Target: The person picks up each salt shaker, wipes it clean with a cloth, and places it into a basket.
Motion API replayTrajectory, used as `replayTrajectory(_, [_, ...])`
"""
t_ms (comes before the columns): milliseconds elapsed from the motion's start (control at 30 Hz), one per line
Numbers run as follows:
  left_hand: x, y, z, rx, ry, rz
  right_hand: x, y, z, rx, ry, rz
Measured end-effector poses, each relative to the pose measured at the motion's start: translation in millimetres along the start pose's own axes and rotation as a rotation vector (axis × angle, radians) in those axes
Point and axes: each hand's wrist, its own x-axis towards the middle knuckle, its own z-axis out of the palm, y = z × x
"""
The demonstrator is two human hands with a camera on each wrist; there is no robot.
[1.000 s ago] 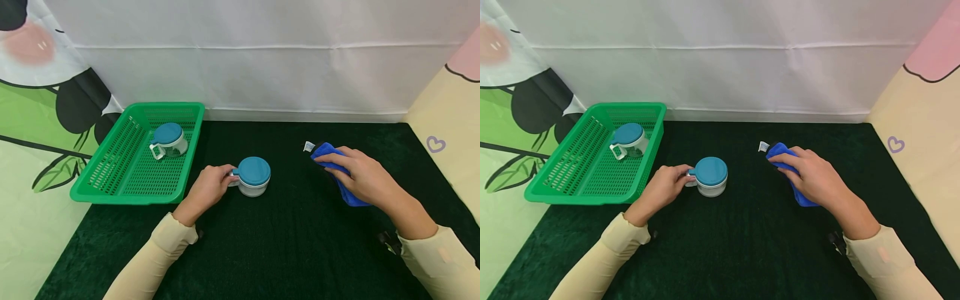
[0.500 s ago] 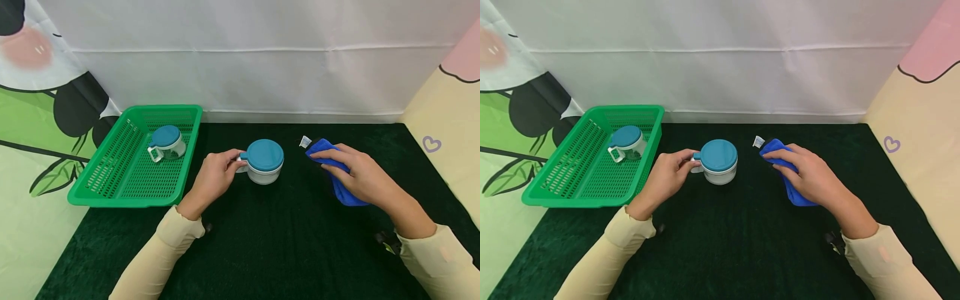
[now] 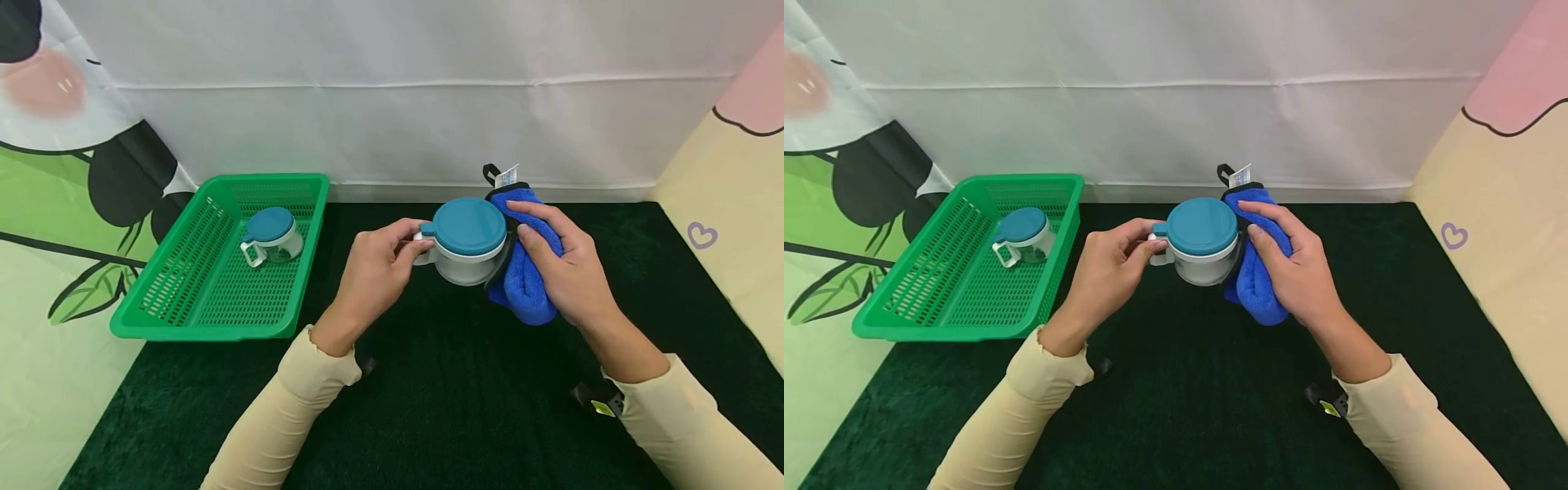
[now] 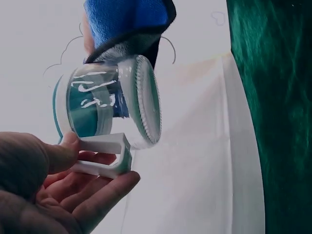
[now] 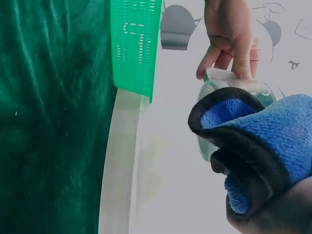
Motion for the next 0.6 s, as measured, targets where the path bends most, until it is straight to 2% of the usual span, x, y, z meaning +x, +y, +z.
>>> replayTrajectory(133, [-0.1,3.5,2.7,-0.022,0.015,-0.059,-1.8,1,4,0.054,0.032,0.033])
replayTrajectory(300, [-1.1,2.2,5.5,-0.072,-0.006,-0.135,-2.5,5,4,0.064,0.045,0.01])
replayTrajectory(400, [-1.3,0.5,7.1,-0.102,-0.012,-0.147,-2.2,6,4,0.064,0.056,-0.005])
replayTrajectory(600, [1.2,-1.3,6.9,-0.119,0.048,-0.132,-4.7,14,8,0.083,0.057,-0.006])
